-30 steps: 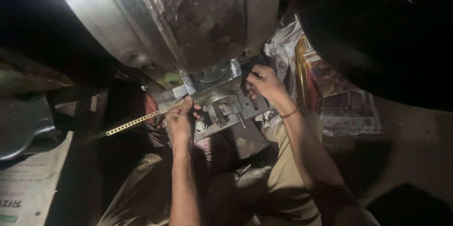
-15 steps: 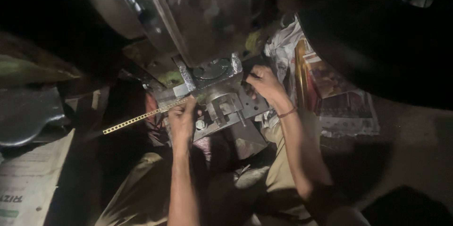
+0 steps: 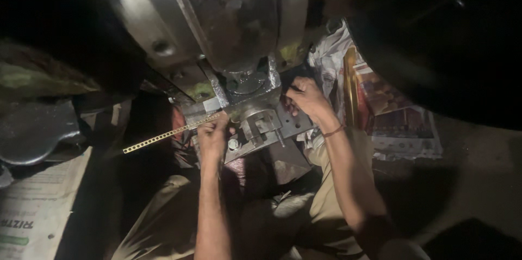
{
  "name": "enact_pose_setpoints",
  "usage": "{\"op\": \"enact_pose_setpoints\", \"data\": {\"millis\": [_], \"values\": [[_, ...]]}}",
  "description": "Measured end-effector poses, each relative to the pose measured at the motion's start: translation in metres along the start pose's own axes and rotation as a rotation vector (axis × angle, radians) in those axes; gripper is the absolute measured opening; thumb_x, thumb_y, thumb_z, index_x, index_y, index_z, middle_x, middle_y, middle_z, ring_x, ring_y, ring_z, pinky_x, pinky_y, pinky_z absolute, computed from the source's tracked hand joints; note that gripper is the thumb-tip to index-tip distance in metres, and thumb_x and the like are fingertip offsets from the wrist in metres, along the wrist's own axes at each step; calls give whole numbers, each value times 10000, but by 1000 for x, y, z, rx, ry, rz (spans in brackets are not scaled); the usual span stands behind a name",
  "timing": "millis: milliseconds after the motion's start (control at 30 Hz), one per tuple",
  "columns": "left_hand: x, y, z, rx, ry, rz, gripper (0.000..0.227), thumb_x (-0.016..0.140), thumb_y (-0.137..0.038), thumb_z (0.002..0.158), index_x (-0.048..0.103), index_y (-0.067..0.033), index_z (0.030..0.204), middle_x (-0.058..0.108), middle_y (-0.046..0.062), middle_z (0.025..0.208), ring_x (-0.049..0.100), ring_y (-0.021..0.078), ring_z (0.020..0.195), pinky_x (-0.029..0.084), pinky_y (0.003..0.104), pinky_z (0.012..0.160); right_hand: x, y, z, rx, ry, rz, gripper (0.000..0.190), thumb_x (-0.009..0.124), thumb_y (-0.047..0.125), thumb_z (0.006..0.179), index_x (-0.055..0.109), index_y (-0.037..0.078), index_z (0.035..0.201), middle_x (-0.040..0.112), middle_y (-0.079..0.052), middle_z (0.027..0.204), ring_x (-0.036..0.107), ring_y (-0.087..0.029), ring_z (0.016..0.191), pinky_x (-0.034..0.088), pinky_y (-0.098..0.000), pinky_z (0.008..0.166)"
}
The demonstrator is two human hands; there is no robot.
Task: The person feeds a metal strip into a punch press machine and activates the mechanism by hand to stamp individual metal pieces.
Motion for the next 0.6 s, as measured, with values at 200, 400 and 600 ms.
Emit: {"op": "enact_pose_setpoints", "data": {"millis": [200, 400, 600], "values": [[4, 0, -2, -73, 20, -239, 396, 693, -346, 980, 764, -15, 773, 629, 1, 612, 513, 90, 530, 409, 243, 528, -4, -1, 4, -390, -132, -391, 176, 678, -10, 942, 559, -106, 854, 556, -138, 817, 551, -202, 797, 489, -335, 673], [2, 1, -4, -109, 11, -224, 384, 691, -345, 968, 763, -25, 768, 679, 19, 637, 533, 98, 520, 409, 248, 514, -1, -6, 4, -46, 4, 41, 14, 633, 62, 927, 631, 55, 939, 629, -50, 828, 605, -144, 610, 538, -286, 465], [3, 3, 3, -29, 18, -289, 340, 703, -300, 981, 758, -26, 787, 713, 34, 700, 554, 77, 553, 430, 234, 534, 4, -1, 4, -109, 77, 55, 120, 615, 25, 945, 577, 1, 834, 652, -72, 723, 656, -155, 571, 503, -287, 423]]}}
Point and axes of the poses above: each hand's wrist, its own z-axis towards the middle knuckle, its own x-axis out of the palm, y = z × x, the point moved 8 cm from there along z, towards the middle knuckle
